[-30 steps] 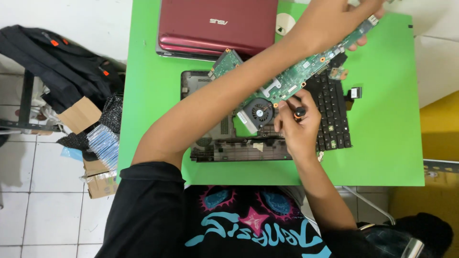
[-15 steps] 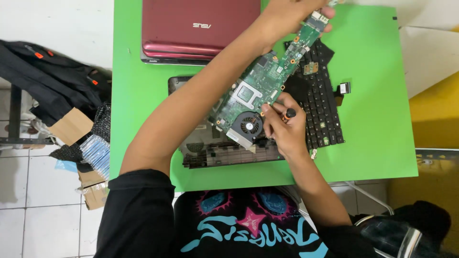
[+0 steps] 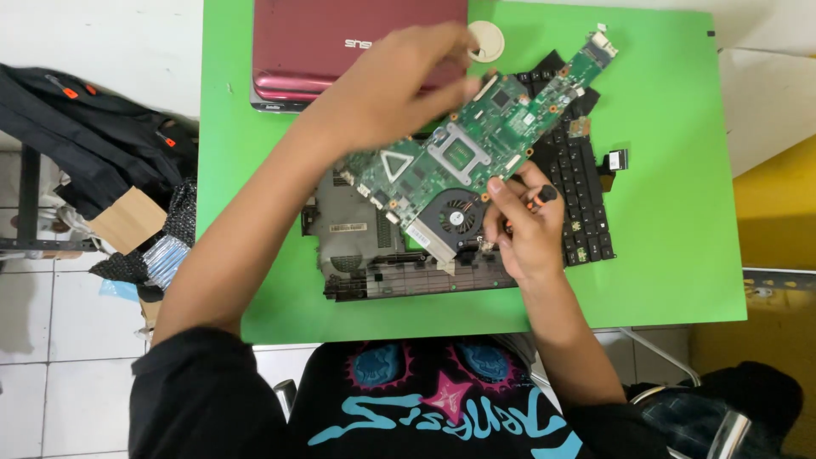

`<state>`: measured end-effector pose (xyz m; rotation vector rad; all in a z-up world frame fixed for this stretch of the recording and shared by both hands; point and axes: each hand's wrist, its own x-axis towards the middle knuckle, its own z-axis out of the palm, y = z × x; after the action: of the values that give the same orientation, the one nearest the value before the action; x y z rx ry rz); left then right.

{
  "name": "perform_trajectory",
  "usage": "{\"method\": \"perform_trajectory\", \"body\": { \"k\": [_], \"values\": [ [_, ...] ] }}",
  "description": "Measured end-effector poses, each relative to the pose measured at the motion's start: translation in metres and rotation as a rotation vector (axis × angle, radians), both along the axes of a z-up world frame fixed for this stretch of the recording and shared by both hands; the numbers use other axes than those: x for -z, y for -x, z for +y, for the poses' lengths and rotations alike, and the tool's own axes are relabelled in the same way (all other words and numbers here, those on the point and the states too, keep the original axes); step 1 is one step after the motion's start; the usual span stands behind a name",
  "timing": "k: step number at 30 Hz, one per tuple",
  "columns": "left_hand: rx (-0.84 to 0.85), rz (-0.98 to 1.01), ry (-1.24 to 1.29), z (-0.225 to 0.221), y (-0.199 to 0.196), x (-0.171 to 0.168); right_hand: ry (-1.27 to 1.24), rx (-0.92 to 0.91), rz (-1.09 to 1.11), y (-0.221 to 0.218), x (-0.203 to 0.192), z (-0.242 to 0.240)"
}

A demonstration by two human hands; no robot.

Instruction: Disassembling a laptop by removing screws and internal components like the motherboard and fan

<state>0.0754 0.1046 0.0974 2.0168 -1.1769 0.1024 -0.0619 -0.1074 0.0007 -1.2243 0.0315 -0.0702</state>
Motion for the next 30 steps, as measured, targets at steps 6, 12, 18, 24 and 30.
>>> {"method": "perform_trajectory", "body": {
  "k": [6,12,18,24,30],
  "values": [
    [0.005,-0.348,-0.311,0.039,0.07,0.005,-0.182,0.035,0.054,-0.009,-0.005,-0.013],
    [-0.08,-0.667,-0.171,0.042,0.077,0.033,-0.137,0.152,0.224,-0.02,-0.015,-0.008],
    [-0.101,-0.406,0.297,0.029,0.054,0.076,-0.117,0.144,0.032,-0.028,-0.016,-0.008],
    [-0.283,-0.004,0.567,0.04,0.049,0.074,0.037,0.125,-0.133,-0.035,-0.029,-0.008],
    [-0.26,0.331,0.829,0.045,0.048,0.082,0.187,0.239,-0.218,-0.033,-0.007,-0.017]
  ]
}}
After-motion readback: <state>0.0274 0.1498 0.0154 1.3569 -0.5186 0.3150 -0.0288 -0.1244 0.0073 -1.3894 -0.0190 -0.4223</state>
